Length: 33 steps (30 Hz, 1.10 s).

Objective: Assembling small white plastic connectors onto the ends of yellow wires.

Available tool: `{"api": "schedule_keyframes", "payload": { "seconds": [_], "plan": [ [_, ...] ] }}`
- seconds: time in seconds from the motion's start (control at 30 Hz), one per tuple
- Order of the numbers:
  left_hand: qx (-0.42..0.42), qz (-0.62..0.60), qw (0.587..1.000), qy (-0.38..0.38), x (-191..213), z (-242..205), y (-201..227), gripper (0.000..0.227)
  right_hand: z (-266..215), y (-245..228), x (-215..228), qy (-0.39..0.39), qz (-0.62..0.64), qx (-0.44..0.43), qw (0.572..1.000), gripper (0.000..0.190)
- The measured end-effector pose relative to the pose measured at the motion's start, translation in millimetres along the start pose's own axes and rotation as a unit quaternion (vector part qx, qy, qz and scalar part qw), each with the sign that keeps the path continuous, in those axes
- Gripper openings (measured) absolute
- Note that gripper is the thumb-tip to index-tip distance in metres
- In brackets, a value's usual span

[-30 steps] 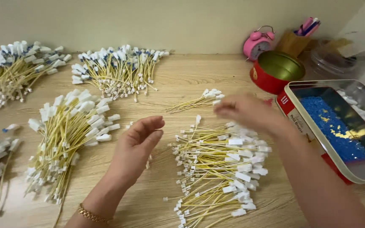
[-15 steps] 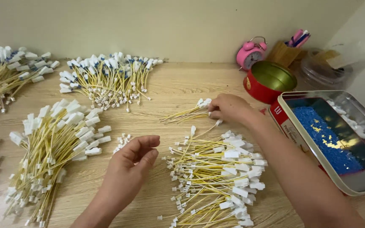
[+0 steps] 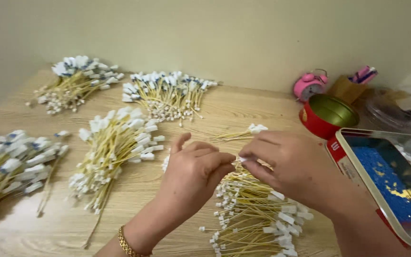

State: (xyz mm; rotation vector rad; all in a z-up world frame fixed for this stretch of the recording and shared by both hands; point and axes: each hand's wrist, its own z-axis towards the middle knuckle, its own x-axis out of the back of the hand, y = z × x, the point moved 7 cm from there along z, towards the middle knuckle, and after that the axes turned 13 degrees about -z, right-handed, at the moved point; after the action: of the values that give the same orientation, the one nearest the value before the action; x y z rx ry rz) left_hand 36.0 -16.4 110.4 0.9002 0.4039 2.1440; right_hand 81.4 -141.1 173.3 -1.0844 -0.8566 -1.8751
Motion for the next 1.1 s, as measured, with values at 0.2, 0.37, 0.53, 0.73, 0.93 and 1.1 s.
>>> {"api": "schedule_keyframes", "payload": {
  "seconds": [0.2,0.37,0.53,0.73,0.93,1.1],
  "plan": [
    [0.179,-0.074,0.979,-0.059,17.9,-14.0,-45.9,0.008,-21.4,57.9,-12.9,-0.127,-0.030,-0.186,0.974,0.022],
    [0.380,-0.198,0.902,-0.056,13.1,-29.3,-60.0,0.019,-19.7,63.3,-39.2,-0.121,-0.012,-0.206,0.971,0.024],
    [0.387,-0.251,0.887,-0.006,4.0,-37.4,-70.8,0.016,1.3,8.5,-53.5,0.005,0.009,-0.068,0.998,0.029],
    [0.310,-0.172,0.935,0.010,7.3,-36.1,-72.1,0.013,8.7,-10.1,-63.3,0.099,-0.176,-0.081,0.976,0.022],
    [0.334,-0.210,0.919,0.005,1.8,-44.1,-72.0,0.013,16.1,-15.9,-82.3,-0.027,0.208,-0.114,0.971,0.018],
    [0.341,-0.404,0.844,0.087,-7.2,-55.7,-80.1,0.014,3.8,0.5,-103.0,-0.044,0.286,-0.189,0.938,0.008]
  ]
}}
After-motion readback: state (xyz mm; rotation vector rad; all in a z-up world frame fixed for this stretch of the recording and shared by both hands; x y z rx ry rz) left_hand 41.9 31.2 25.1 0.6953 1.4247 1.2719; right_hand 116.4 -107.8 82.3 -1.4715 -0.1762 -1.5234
